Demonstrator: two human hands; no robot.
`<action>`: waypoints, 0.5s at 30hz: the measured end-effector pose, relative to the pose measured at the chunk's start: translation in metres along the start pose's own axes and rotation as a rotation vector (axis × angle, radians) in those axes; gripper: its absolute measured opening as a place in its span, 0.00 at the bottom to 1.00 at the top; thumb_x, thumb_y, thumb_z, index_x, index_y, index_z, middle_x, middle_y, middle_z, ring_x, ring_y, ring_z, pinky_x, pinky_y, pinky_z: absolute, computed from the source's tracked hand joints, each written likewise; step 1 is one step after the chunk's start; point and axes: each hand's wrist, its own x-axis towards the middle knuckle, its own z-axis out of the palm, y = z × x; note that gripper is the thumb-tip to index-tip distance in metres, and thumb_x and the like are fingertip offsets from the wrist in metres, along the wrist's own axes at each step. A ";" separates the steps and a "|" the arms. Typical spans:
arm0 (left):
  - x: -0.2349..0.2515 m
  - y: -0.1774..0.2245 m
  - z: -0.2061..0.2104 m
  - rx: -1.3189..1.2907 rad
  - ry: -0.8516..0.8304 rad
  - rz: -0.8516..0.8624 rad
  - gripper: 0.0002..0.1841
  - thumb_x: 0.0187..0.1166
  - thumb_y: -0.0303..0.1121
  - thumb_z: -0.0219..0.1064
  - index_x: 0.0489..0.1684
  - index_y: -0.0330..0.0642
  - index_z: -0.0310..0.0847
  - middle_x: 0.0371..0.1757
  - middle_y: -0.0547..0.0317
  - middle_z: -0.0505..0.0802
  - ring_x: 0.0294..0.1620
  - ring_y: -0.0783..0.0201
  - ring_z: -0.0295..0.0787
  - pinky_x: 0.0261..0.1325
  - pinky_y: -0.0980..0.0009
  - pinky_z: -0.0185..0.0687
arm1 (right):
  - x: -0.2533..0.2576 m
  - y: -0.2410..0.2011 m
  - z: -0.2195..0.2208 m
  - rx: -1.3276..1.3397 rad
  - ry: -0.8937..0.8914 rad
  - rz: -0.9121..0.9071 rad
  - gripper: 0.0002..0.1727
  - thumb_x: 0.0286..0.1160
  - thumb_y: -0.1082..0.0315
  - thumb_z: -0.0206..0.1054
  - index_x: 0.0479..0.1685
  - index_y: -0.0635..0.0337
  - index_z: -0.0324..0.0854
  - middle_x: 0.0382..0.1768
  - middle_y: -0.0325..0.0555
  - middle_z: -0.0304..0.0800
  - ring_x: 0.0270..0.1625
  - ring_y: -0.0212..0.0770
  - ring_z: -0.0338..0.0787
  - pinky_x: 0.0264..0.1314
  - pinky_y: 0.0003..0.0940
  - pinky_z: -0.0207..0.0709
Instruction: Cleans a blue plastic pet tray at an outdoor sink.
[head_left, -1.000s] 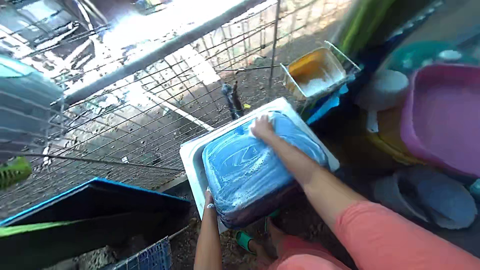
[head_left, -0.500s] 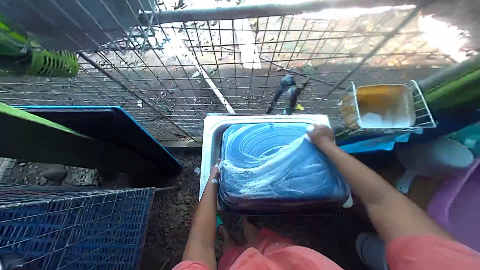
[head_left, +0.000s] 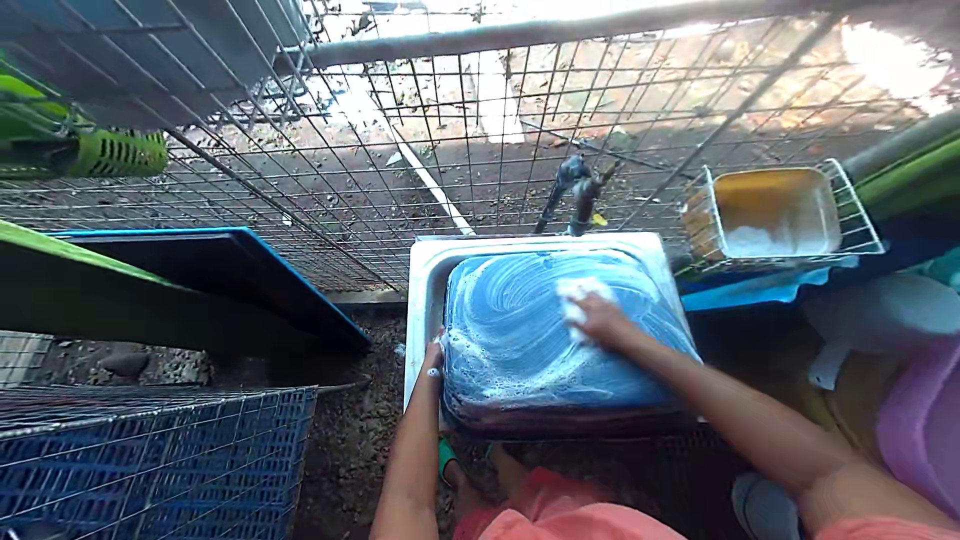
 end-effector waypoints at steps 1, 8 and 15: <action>-0.001 0.001 0.000 -0.001 0.000 0.002 0.24 0.97 0.39 0.42 0.71 0.26 0.74 0.66 0.37 0.86 0.62 0.58 0.83 0.69 0.61 0.76 | 0.017 0.026 -0.017 -0.007 0.029 0.119 0.34 0.85 0.51 0.60 0.85 0.61 0.70 0.85 0.72 0.65 0.88 0.72 0.62 0.84 0.74 0.55; -0.006 0.001 -0.003 0.075 -0.021 0.068 0.22 0.96 0.35 0.44 0.75 0.26 0.72 0.71 0.36 0.83 0.69 0.56 0.81 0.75 0.61 0.72 | 0.101 -0.075 0.031 -0.020 0.078 -0.017 0.35 0.78 0.50 0.66 0.79 0.65 0.75 0.78 0.70 0.74 0.84 0.71 0.67 0.83 0.76 0.55; -0.023 -0.008 -0.015 -0.134 -0.090 -0.005 0.24 0.97 0.42 0.41 0.74 0.31 0.72 0.59 0.42 0.87 0.54 0.59 0.85 0.59 0.58 0.82 | -0.051 -0.102 0.041 0.184 -0.031 -0.323 0.26 0.83 0.63 0.61 0.81 0.52 0.78 0.84 0.59 0.72 0.89 0.61 0.65 0.91 0.63 0.54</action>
